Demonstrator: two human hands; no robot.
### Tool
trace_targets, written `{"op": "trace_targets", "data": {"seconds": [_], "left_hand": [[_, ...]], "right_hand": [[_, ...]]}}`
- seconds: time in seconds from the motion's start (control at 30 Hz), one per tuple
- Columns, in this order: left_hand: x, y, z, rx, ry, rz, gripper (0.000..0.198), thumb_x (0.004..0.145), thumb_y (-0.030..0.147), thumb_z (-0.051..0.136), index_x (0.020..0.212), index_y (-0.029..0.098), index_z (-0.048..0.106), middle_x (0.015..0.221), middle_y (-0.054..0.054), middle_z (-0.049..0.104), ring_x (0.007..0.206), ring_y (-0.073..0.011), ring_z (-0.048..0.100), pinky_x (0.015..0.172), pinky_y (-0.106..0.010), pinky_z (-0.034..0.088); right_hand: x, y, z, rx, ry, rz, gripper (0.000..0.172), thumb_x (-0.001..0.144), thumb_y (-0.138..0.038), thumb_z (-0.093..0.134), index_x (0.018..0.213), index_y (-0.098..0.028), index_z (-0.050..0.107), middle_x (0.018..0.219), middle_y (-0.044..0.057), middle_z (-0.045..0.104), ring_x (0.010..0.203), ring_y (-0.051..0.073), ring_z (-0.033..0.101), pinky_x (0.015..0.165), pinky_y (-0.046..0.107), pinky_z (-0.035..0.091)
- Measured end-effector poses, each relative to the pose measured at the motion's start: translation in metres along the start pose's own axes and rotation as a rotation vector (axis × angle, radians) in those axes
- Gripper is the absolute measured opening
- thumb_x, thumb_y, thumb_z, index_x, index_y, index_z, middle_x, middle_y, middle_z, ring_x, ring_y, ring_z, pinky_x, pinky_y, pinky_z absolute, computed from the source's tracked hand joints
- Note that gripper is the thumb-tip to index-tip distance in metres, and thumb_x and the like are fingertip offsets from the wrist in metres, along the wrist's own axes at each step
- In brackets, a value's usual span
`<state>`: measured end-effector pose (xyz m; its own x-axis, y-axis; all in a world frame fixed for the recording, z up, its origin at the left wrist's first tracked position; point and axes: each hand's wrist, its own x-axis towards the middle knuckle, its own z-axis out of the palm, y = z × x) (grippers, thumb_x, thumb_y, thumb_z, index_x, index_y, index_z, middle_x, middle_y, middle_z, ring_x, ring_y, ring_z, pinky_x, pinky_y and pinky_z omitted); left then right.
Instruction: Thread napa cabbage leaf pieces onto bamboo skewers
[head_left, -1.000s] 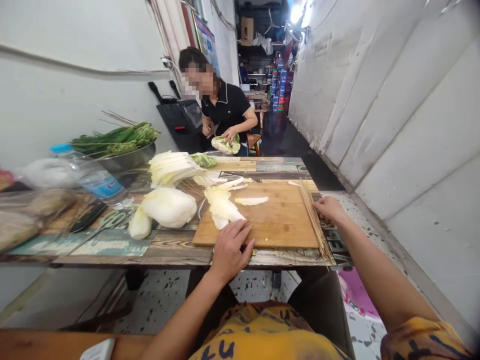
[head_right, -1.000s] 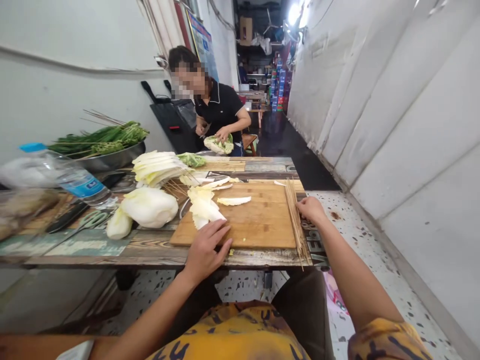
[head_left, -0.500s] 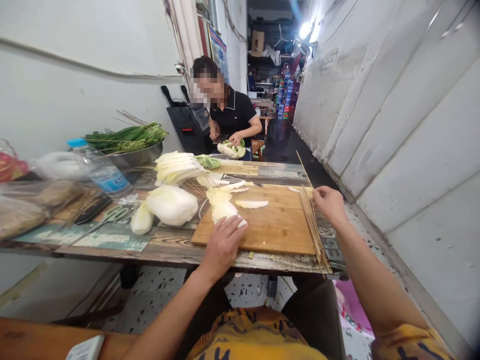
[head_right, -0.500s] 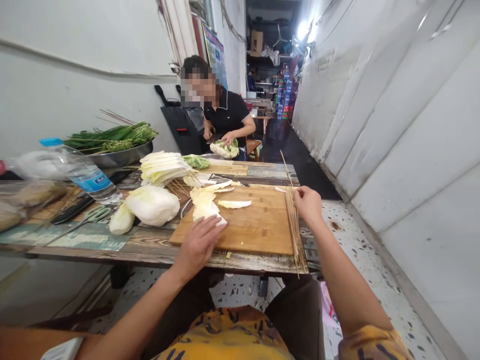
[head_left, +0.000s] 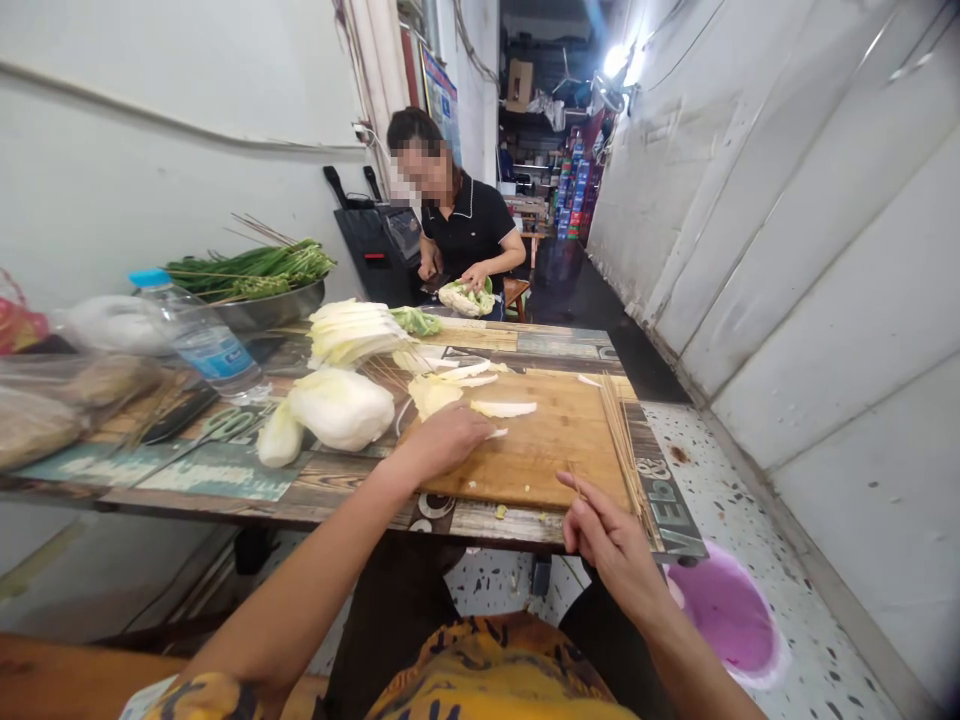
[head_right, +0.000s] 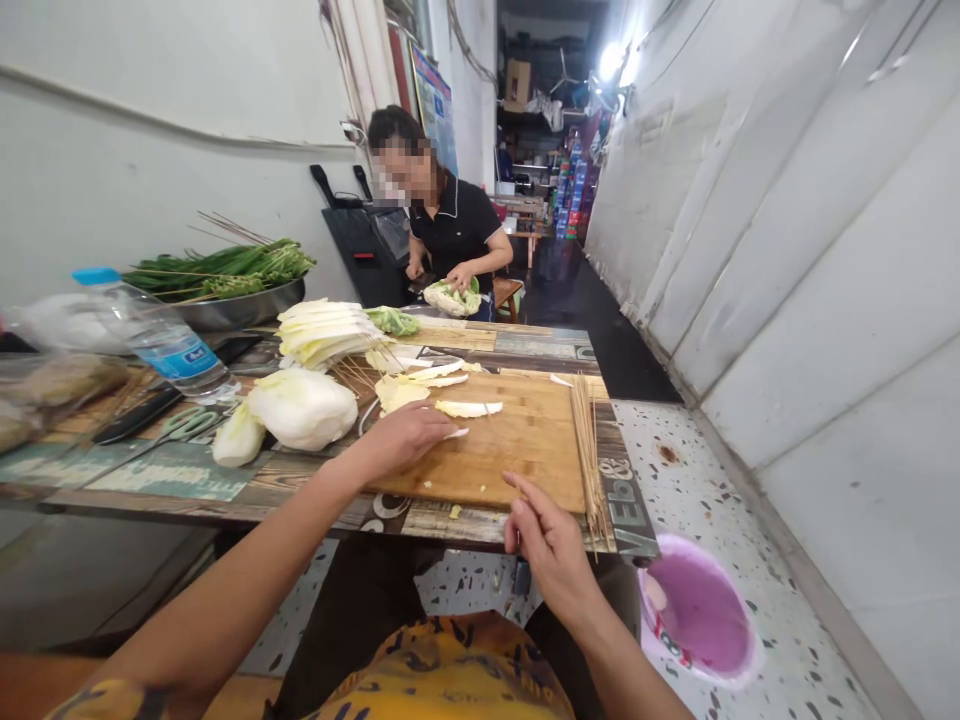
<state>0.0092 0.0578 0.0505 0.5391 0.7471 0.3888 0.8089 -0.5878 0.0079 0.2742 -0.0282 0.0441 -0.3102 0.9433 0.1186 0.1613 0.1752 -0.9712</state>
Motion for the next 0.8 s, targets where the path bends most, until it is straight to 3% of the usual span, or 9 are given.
{"op": "trace_targets", "data": {"seconds": [0.1, 0.17, 0.23, 0.3, 0.37, 0.43, 0.57, 0.67, 0.8], "left_hand": [[0.003, 0.0, -0.013, -0.04, 0.179, 0.03, 0.031, 0.089, 0.013, 0.039, 0.102, 0.02, 0.067, 0.098, -0.008, 0.072, 0.093, -0.0186, 0.065, 0.092, -0.037, 0.047], [0.004, 0.008, -0.025, -0.073, 0.422, -0.005, 0.032, 0.089, 0.013, 0.04, 0.108, 0.019, 0.065, 0.106, -0.009, 0.071, 0.103, -0.0196, 0.063, 0.094, -0.039, 0.046], [0.003, 0.025, -0.039, -0.143, 0.635, -0.057, 0.03, 0.089, 0.015, 0.044, 0.11, 0.019, 0.065, 0.11, -0.009, 0.07, 0.108, -0.0203, 0.061, 0.096, -0.038, 0.046], [0.0, 0.048, -0.051, -0.276, 0.742, -0.172, 0.027, 0.089, 0.019, 0.049, 0.109, 0.019, 0.067, 0.108, -0.008, 0.071, 0.103, -0.0206, 0.063, 0.094, -0.035, 0.046], [-0.006, 0.072, -0.058, -0.522, 0.706, -0.41, 0.025, 0.088, 0.025, 0.053, 0.105, 0.018, 0.07, 0.101, -0.008, 0.073, 0.092, -0.02, 0.066, 0.086, -0.03, 0.048], [-0.012, 0.091, -0.061, -0.931, 0.549, -0.609, 0.026, 0.087, 0.031, 0.055, 0.101, 0.017, 0.071, 0.093, -0.007, 0.074, 0.084, -0.0195, 0.066, 0.077, -0.028, 0.049], [-0.023, 0.102, -0.052, -1.631, 0.318, -0.797, 0.026, 0.08, 0.031, 0.064, 0.099, 0.015, 0.072, 0.089, -0.008, 0.073, 0.082, -0.0192, 0.066, 0.077, -0.028, 0.048], [-0.027, 0.102, -0.04, -1.769, 0.282, -0.866, 0.024, 0.075, 0.029, 0.071, 0.094, 0.015, 0.072, 0.086, -0.007, 0.073, 0.08, -0.0172, 0.065, 0.077, -0.026, 0.048], [-0.029, 0.11, -0.027, -1.783, 0.24, -0.937, 0.023, 0.071, 0.032, 0.075, 0.083, 0.013, 0.073, 0.076, -0.005, 0.072, 0.071, -0.014, 0.064, 0.071, -0.023, 0.049]], "right_hand": [[-0.002, 0.003, -0.001, -0.085, -0.012, -0.046, 0.045, 0.097, -0.035, 0.038, 0.135, -0.014, 0.049, 0.058, -0.004, 0.051, 0.05, 0.01, 0.046, 0.048, 0.021, 0.04], [-0.003, 0.003, 0.0, -0.195, 0.048, -0.163, 0.041, 0.096, -0.031, 0.04, 0.131, -0.014, 0.053, 0.063, -0.001, 0.056, 0.057, 0.011, 0.053, 0.056, 0.023, 0.046], [-0.003, 0.0, 0.001, -0.306, 0.125, -0.297, 0.034, 0.094, -0.026, 0.045, 0.121, -0.014, 0.061, 0.076, 0.004, 0.065, 0.07, 0.013, 0.061, 0.067, 0.024, 0.05], [-0.005, -0.005, 0.002, -0.392, 0.173, -0.41, 0.027, 0.092, -0.022, 0.048, 0.112, -0.014, 0.066, 0.089, 0.008, 0.07, 0.083, 0.015, 0.065, 0.076, 0.025, 0.051], [-0.007, -0.009, 0.002, -0.479, 0.185, -0.481, 0.025, 0.093, -0.02, 0.048, 0.109, -0.013, 0.067, 0.096, 0.01, 0.073, 0.089, 0.016, 0.068, 0.079, 0.024, 0.052], [-0.009, -0.011, 0.001, -0.586, 0.176, -0.489, 0.026, 0.094, -0.021, 0.047, 0.108, -0.012, 0.067, 0.098, 0.011, 0.074, 0.088, 0.018, 0.07, 0.079, 0.025, 0.054], [-0.013, -0.008, -0.002, -0.77, 0.053, -0.326, 0.03, 0.096, -0.024, 0.042, 0.106, -0.015, 0.069, 0.097, 0.008, 0.075, 0.081, 0.022, 0.072, 0.071, 0.031, 0.057], [-0.015, -0.005, -0.002, -0.787, -0.002, -0.275, 0.029, 0.095, -0.023, 0.043, 0.11, -0.016, 0.068, 0.098, 0.009, 0.075, 0.084, 0.023, 0.072, 0.074, 0.034, 0.057], [-0.014, -0.006, 0.005, -0.658, -0.013, -0.382, 0.032, 0.094, -0.018, 0.046, 0.121, -0.015, 0.061, 0.103, 0.01, 0.073, 0.089, 0.019, 0.069, 0.077, 0.028, 0.054]]}}
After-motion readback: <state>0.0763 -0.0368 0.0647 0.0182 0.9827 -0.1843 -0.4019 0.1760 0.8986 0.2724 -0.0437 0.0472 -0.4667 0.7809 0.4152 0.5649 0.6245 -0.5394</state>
